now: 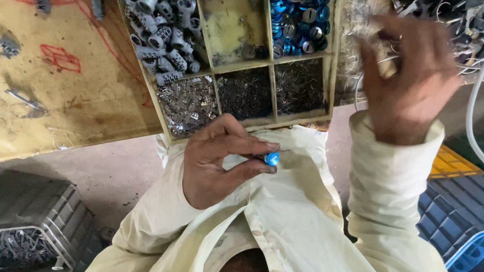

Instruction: The person assembles keychains by hand, picking small metal rings and blue plastic caps from a compartmentalized tray, attaching them to keys, and placing the finished keychains on the table. The process is repeated continuously throughout the clip.

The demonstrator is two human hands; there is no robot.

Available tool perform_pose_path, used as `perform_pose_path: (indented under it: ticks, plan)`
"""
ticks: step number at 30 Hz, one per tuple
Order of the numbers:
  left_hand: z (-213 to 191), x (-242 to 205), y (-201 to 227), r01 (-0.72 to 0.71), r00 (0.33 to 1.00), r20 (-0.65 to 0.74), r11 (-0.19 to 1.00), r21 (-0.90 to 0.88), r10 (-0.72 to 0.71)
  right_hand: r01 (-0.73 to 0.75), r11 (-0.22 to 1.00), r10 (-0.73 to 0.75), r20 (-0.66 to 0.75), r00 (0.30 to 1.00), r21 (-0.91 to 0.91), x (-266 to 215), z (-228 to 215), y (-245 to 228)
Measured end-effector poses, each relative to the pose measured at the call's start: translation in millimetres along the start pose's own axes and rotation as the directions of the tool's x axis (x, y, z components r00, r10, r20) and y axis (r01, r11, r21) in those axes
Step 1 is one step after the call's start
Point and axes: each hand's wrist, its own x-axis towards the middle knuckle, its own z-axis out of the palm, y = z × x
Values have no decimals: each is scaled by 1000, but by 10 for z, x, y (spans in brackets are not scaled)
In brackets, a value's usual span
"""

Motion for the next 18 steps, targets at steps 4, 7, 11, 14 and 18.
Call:
perform_pose_path:
  ticks: [4, 7, 11, 14, 18]
  plan:
    - [-81, 35, 72, -26, 999, 27, 991, 134, 22, -24, 848, -65, -148, 987, -529, 146, 62, 343]
    - [-123, 34, 122, -18, 1000, 18, 983, 181, 15, -186, 982, 186, -238, 953, 25, 59, 66, 426]
    - [-145, 71, 93, 114, 993, 43, 993, -15, -114, 5, 534, 316, -205, 926, 845, -248, 71, 154]
    - [-138, 77, 50, 194, 978, 99, 972, -131, -182, -29, 346, 52, 12, 999, 938, -443, -30, -190]
    - [-168, 65, 94, 209, 976, 76, 976, -51, -205, -119, 690, -61, 221, 973, 714, -378, -166, -446]
